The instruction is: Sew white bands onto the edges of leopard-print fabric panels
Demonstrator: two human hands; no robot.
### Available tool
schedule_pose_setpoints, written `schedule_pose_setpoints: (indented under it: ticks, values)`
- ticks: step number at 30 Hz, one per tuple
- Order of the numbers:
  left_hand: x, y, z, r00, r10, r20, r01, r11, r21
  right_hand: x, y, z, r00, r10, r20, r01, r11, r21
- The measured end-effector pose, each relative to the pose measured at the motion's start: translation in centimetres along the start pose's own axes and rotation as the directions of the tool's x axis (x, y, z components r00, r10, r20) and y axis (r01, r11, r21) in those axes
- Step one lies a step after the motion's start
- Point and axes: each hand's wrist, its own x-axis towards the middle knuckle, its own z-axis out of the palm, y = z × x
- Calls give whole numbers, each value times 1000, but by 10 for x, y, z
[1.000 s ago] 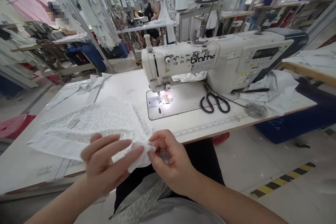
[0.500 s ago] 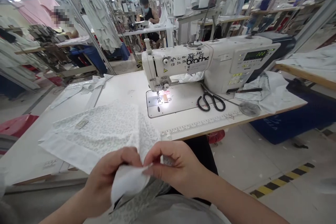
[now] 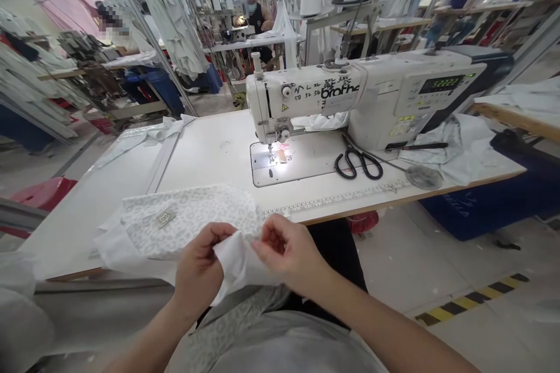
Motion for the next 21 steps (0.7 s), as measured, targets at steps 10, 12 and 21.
schedule_pose_setpoints:
  ticks: [10, 12, 21]
  values:
    - [7, -3, -18, 998, -46, -38, 46, 999, 3, 10, 3, 32, 998, 59, 9, -57, 913, 405]
    - [-7, -6, -15, 935, -245, 259, 329, 871, -366, 12, 6, 33, 1000, 15, 1, -15, 936, 353]
    - [-60, -21, -33, 889, -180, 422, 431, 640, -636, 19, 12, 54, 955, -139, 261, 144, 990, 2]
